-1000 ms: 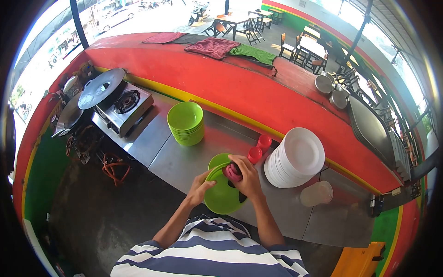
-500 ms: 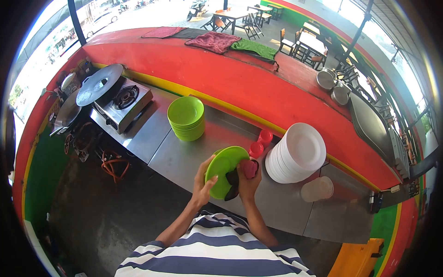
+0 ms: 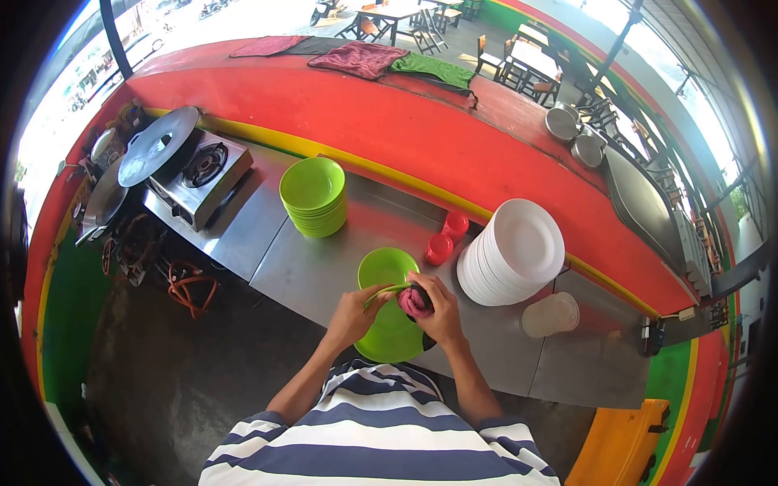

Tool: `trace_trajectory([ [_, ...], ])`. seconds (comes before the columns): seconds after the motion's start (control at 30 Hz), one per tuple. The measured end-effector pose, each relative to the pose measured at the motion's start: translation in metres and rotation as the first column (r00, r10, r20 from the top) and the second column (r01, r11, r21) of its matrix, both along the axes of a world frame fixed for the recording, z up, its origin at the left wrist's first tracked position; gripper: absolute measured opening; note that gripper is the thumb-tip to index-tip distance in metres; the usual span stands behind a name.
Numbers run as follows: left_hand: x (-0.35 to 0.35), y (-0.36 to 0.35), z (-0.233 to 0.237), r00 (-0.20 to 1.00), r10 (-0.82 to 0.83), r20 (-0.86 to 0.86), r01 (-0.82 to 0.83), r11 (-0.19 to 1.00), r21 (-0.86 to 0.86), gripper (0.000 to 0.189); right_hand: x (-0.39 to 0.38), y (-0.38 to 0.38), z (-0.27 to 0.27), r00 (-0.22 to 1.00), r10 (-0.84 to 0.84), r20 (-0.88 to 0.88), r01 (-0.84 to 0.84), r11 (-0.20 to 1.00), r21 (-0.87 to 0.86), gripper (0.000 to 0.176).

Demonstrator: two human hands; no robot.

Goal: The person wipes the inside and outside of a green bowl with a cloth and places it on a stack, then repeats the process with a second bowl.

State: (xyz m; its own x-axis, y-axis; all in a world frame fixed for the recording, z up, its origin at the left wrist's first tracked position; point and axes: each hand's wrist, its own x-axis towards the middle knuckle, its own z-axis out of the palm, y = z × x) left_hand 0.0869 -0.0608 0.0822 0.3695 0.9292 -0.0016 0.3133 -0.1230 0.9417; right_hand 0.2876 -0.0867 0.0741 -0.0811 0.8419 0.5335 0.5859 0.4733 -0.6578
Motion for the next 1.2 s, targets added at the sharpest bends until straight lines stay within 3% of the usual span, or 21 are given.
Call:
trace_trajectory([
  [0.1,0.003,-0.001,0.012,1.0,0.014,-0.026,-0.014,1.0,-0.026,0.031,0.006,-0.001,-0.017,0.993,-0.108,-0.039,0.111,0.988,0.107,0.06],
  [0.2,0.018,-0.002,-0.021,0.927,0.25,0.279,-0.298,0.943,0.146,0.03,-0.007,-0.011,-0.037,0.802,-0.382,-0.458,0.354,0.923,-0.15,0.055],
  [0.23,0.02,-0.003,-0.019,0.903,0.305,0.304,-0.354,0.927,0.121,0.031,-0.013,-0.011,-0.04,0.769,-0.471,-0.431,0.451,0.879,-0.157,0.051],
  [0.33,0.027,-0.004,-0.012,0.828,0.423,0.367,-0.475,0.878,0.061,0.034,-0.041,-0.014,-0.041,0.61,-0.555,-0.566,0.576,0.801,-0.163,0.052],
  [0.4,0.022,0.006,-0.019,0.799,0.439,0.412,-0.506,0.86,0.066,0.038,-0.037,-0.02,-0.032,0.582,-0.477,-0.658,0.478,0.856,-0.198,0.057],
  [0.5,0.007,0.022,-0.035,0.749,0.43,0.504,-0.401,0.9,-0.17,0.046,-0.02,-0.02,-0.029,0.372,-0.303,-0.878,0.325,0.928,-0.182,0.057],
  [0.57,-0.002,0.023,-0.023,0.726,0.469,0.503,-0.266,0.866,-0.423,0.051,0.009,-0.018,-0.041,0.467,-0.237,-0.852,0.318,0.944,-0.088,0.058],
  [0.6,-0.007,0.022,-0.019,0.712,0.492,0.501,-0.192,0.822,-0.536,0.054,0.006,-0.021,-0.029,0.45,-0.176,-0.876,0.274,0.96,-0.052,0.058],
  [0.67,-0.015,0.019,-0.033,0.795,0.421,0.437,-0.096,0.798,-0.595,0.058,-0.002,-0.027,-0.004,0.404,-0.057,-0.913,0.184,0.983,0.02,0.06],
  [0.73,-0.019,0.015,-0.042,0.846,0.328,0.421,0.015,0.774,-0.633,0.058,-0.005,-0.021,-0.003,0.407,0.163,-0.899,0.093,0.971,0.219,0.059],
  [0.77,-0.018,0.013,-0.046,0.864,0.293,0.409,0.043,0.766,-0.641,0.059,-0.009,-0.019,0.0,0.5,0.145,-0.854,0.123,0.964,0.235,0.072],
  [0.87,-0.016,0.006,-0.05,0.873,0.205,0.443,0.151,0.749,-0.645,0.062,0.002,-0.022,-0.01,0.755,0.102,-0.648,0.078,0.967,0.243,0.073],
  [1.0,-0.018,-0.003,-0.025,0.781,0.181,0.597,0.281,0.753,-0.595,0.065,0.002,-0.017,-0.015,0.487,0.123,-0.865,0.048,0.985,0.167,0.055],
  [1.03,-0.018,-0.006,-0.019,0.763,0.196,0.616,0.288,0.75,-0.595,0.066,0.012,-0.019,-0.021,0.38,0.062,-0.923,0.027,0.997,0.079,0.054],
  [1.07,-0.018,-0.005,-0.024,0.787,0.104,0.608,0.283,0.815,-0.506,0.064,0.017,-0.016,-0.03,0.27,-0.005,-0.963,-0.007,1.0,-0.007,0.054],
  [1.13,-0.019,-0.005,-0.041,0.829,-0.068,0.556,0.278,0.912,-0.303,0.061,0.018,0.004,-0.069,0.308,-0.254,-0.917,0.275,0.946,-0.17,0.04],
  [1.17,-0.014,-0.014,-0.033,0.896,-0.021,0.444,0.144,0.959,-0.246,0.054,0.031,0.006,-0.087,0.253,-0.263,-0.931,0.223,0.952,-0.208,0.037],
  [1.2,-0.013,-0.018,-0.039,0.901,-0.008,0.433,0.135,0.955,-0.263,0.052,0.039,0.005,-0.097,0.199,-0.274,-0.941,0.164,0.956,-0.244,0.035],
])
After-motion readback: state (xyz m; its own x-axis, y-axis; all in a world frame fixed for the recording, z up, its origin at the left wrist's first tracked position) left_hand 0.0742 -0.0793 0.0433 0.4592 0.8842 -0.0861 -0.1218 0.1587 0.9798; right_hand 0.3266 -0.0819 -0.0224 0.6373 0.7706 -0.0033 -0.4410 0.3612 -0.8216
